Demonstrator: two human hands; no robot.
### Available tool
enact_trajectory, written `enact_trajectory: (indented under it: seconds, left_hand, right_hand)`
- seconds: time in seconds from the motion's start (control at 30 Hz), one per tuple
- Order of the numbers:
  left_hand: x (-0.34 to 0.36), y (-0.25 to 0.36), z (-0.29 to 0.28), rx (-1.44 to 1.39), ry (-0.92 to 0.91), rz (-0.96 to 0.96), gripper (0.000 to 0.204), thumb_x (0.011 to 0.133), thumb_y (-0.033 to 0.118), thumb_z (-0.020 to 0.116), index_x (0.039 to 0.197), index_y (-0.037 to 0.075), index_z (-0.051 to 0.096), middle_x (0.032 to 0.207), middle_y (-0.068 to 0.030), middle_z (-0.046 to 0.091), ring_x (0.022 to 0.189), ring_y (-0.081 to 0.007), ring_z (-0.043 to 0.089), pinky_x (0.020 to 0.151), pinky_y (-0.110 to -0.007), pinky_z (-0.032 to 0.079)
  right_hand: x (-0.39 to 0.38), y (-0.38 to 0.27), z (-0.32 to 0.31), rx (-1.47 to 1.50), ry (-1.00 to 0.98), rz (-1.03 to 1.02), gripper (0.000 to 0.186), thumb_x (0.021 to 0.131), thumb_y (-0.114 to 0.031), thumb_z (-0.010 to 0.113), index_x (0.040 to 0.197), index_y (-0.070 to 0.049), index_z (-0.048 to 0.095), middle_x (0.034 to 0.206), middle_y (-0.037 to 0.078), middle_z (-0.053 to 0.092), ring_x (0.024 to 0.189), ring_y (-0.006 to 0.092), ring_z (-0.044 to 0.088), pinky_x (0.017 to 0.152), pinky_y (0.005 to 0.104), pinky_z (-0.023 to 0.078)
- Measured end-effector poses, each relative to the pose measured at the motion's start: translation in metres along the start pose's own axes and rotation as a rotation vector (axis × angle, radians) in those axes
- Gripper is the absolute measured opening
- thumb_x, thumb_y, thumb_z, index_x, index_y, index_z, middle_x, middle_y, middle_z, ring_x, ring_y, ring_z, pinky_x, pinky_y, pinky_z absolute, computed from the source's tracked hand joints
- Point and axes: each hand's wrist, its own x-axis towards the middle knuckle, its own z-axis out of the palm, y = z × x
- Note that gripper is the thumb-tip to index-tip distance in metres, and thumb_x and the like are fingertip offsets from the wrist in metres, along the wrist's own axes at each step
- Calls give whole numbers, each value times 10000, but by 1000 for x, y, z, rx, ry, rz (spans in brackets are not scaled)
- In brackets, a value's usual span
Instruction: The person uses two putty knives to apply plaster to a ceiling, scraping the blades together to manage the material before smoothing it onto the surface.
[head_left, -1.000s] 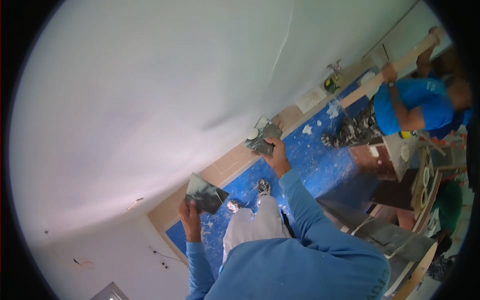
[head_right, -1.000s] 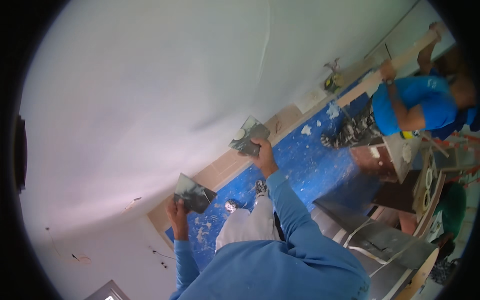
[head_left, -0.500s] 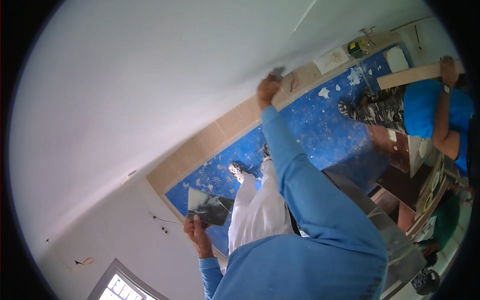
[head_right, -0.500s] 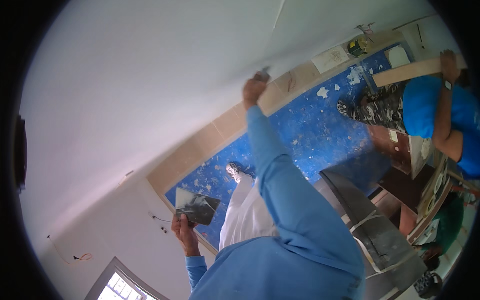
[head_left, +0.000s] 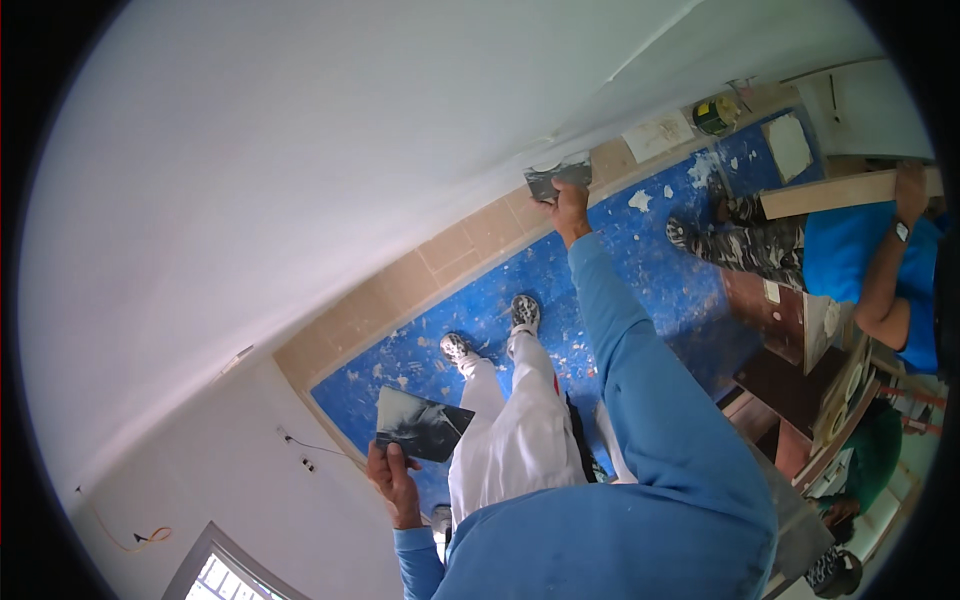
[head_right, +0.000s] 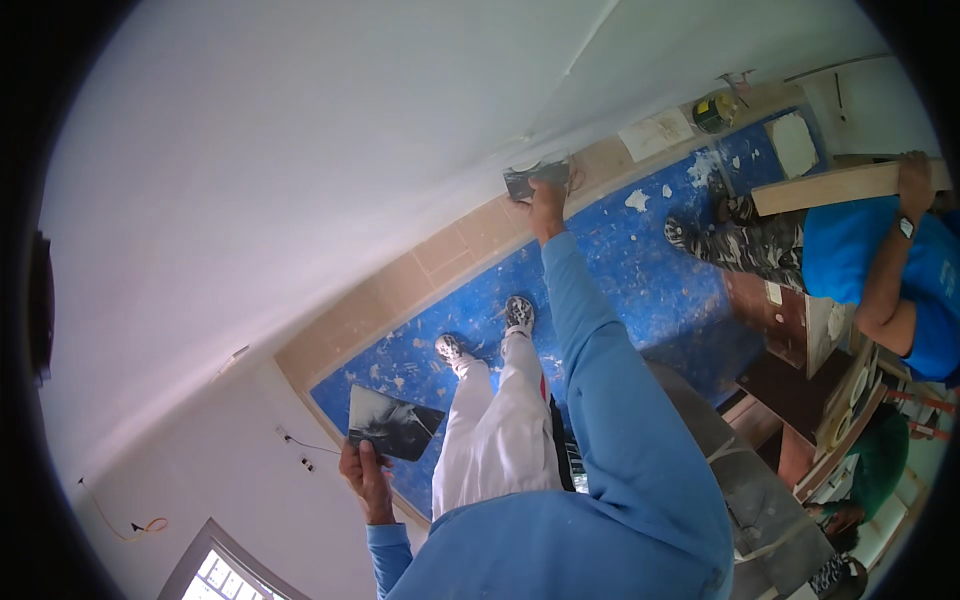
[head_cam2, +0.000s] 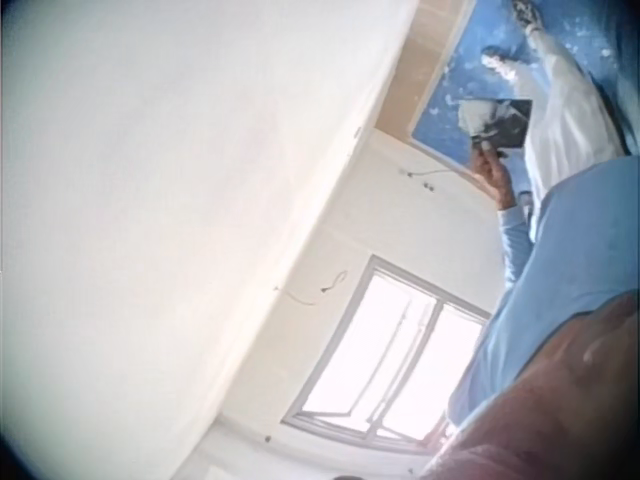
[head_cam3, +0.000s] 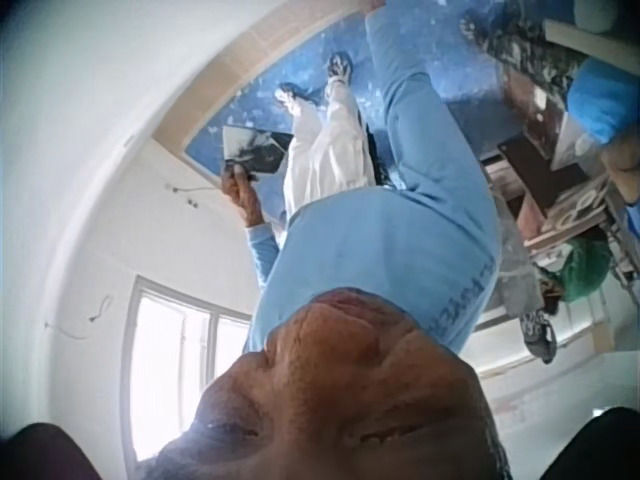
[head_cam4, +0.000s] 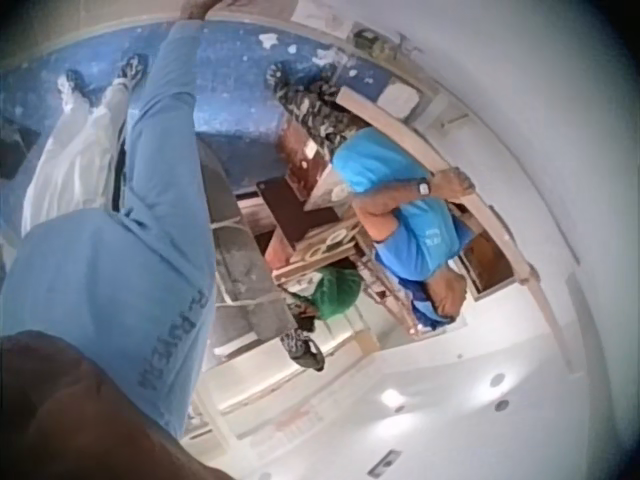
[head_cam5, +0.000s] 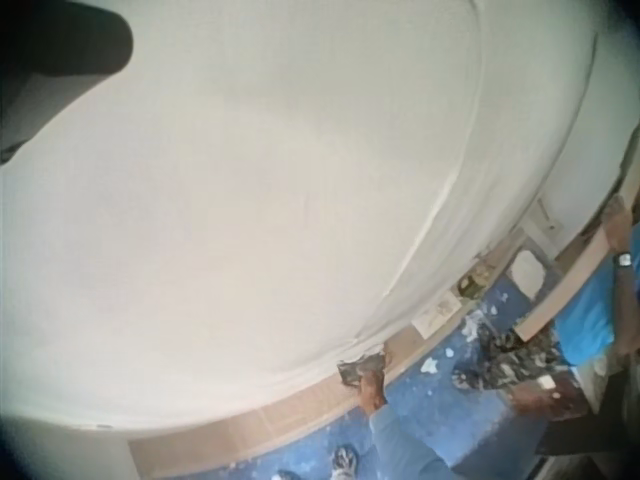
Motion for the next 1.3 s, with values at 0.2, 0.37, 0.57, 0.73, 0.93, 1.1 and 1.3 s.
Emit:
enact_trajectory:
  seconds: [0.2,0.37,0.57,0.73,0.93,1.1,1.3]
  left_hand:
    - [0,-18,-5,110,-8,15,202,1006,153,501,953,-19,592,797,-41,588,599,-90,533,507,-241,469]
    - [-1,-37,-11,32,-57,42,194,1000,140,511,956,-25,602,788,-38,584,605,-93,537,507,-242,472]
    - [10,-38,-10,-66,-101,63,193,984,144,528,923,-19,610,748,-51,611,592,-101,553,513,-254,456]
    - [31,-40,-24,-38,-203,160,193,968,139,526,879,-16,600,688,-60,607,552,-107,544,509,-257,430]
    - [54,-52,-27,-459,-256,24,208,971,219,575,953,18,629,768,-25,637,619,-78,551,538,-242,437]
    - [77,-60,-27,-594,-292,15,262,957,254,614,1089,29,643,856,4,668,664,-59,557,554,-214,427]
    - [85,-43,-29,-682,-324,-7,216,955,209,600,1076,37,651,834,9,664,650,-62,563,553,-213,438]
  right_hand:
    - [24,-7,6,46,-16,71,248,908,-10,565,1155,-37,558,1097,133,636,999,323,652,783,539,574]
    - [16,-23,14,53,-124,-87,301,872,45,597,1167,-4,563,1106,145,635,987,338,661,804,562,579]
    - [-33,-75,45,68,-124,-252,374,740,152,670,1084,21,605,1023,104,648,887,250,665,757,349,584]
    - [-65,-118,73,26,-143,-395,439,702,177,669,1103,12,602,1024,91,640,908,244,658,784,356,571]
    - [-107,-174,105,-15,-222,-516,402,734,131,678,1110,17,589,1017,111,641,897,277,667,749,436,584]
    - [-139,-230,142,-60,-163,-662,258,842,8,658,1087,24,579,1009,153,649,892,355,684,700,603,599]
    - [-201,-279,198,18,-164,-734,245,914,-73,614,1128,35,560,1031,162,635,907,358,677,712,621,588]
